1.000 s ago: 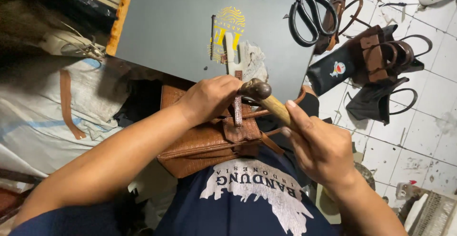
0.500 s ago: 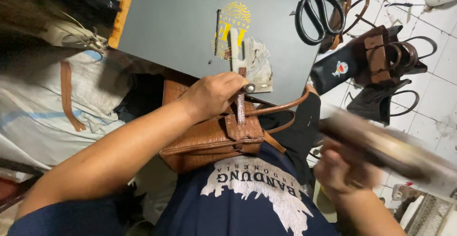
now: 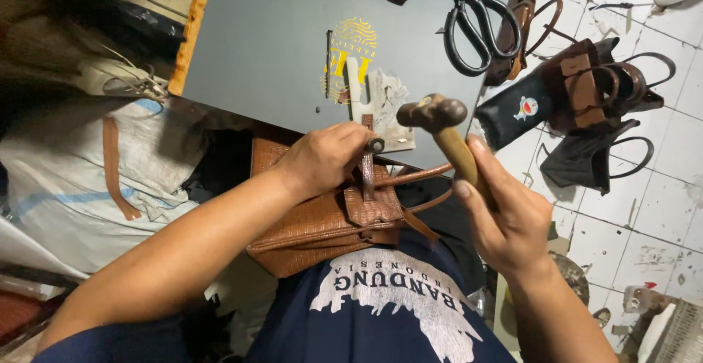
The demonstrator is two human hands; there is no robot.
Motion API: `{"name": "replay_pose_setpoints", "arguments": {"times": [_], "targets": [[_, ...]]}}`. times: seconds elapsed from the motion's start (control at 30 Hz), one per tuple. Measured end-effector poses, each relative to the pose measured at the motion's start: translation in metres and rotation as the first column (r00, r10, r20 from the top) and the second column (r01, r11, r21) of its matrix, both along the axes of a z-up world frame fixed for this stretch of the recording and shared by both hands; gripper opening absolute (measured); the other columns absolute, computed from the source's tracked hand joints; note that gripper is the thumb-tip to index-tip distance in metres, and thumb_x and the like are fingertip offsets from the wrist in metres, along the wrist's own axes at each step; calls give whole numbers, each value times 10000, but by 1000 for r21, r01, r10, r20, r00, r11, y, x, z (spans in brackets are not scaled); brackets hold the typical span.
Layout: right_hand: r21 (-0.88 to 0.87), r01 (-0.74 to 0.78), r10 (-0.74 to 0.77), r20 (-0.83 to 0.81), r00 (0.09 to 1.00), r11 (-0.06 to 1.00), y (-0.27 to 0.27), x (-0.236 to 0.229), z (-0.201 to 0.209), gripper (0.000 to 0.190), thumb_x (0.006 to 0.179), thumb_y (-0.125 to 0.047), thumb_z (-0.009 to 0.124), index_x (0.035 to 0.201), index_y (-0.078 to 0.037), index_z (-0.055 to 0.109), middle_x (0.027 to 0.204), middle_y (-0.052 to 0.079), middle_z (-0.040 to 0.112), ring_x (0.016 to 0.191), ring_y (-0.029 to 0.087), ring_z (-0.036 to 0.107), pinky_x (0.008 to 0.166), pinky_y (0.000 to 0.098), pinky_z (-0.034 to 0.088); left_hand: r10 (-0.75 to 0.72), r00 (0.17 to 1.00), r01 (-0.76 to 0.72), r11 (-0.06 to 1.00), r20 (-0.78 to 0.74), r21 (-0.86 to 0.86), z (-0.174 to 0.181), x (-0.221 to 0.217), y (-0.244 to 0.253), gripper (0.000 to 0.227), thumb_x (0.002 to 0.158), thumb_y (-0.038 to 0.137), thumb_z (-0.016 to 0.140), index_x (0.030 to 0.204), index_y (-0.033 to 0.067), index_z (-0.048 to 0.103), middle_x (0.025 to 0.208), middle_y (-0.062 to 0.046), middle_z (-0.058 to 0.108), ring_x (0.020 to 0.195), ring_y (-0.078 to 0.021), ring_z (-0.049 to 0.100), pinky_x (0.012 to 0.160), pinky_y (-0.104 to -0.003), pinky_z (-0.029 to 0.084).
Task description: Using a hammer and punch tool to attach straps and hardware to a leather bag
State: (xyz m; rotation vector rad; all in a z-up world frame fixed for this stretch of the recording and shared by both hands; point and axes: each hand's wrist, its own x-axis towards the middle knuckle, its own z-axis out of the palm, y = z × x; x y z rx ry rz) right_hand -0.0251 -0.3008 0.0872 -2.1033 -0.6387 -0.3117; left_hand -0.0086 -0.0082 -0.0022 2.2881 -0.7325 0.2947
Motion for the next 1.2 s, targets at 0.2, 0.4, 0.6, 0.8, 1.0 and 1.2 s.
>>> {"name": "replay_pose_setpoints", "arguments": {"times": [0.2,0.4,0.6,0.8,1.0,1.2], "targets": [[-85,-54,58,37,998,995,9,-8,14,413,829,-38,779,1226,68,735,827,199,724,666,373,711,559,429,516,-26,998,24,999,-49,-43,2,-1,0,87,1047,72,561,1086,92,636,931,-54,657,839,-214,718,743,-283,626],[-164,-55,48,-44,998,985,3,18,-6,447,827,-100,807,1270,-56,761,877,164,763,769,379,740,606,471,550,9,1000,-8,998,13,-55,-6,-1,-1,60,1031,115,606,1089,111,619,958,-23,645,897,-236,725,735,-327,630],[-333,207,-82,352,932,920,14,85,-67,341,1077,-181,647,1383,-32,643,959,162,686,810,377,696,678,454,549,37,999,-36,999,17,-40,-7,-3,-2,89,1022,121,619,1109,125,633,962,-26,667,893,-226,738,778,-304,622],[-524,254,36,481,876,813,34,89,-57,464,882,-204,801,1329,-141,694,901,79,564,759,326,602,640,438,455,-4,999,-2,995,-53,-102,8,-4,-3,93,1019,57,605,1099,76,648,948,-106,699,885,-252,742,803,-320,631],[-360,-342,413,141,900,868,84,52,8,461,926,-78,637,1387,-89,617,1168,206,683,981,377,698,805,461,538,104,971,-124,989,-217,-84,7,-8,-7,110,1026,158,588,997,55,608,941,-159,658,986,-410,661,934,-493,589],[-701,-397,515,-50,856,592,93,58,25,372,981,-12,425,1312,18,593,946,136,708,878,278,722,784,392,534,157,988,-157,985,9,73,-16,-2,5,124,907,321,713,848,216,686,1009,77,653,1045,-182,631,861,-355,507]]}}
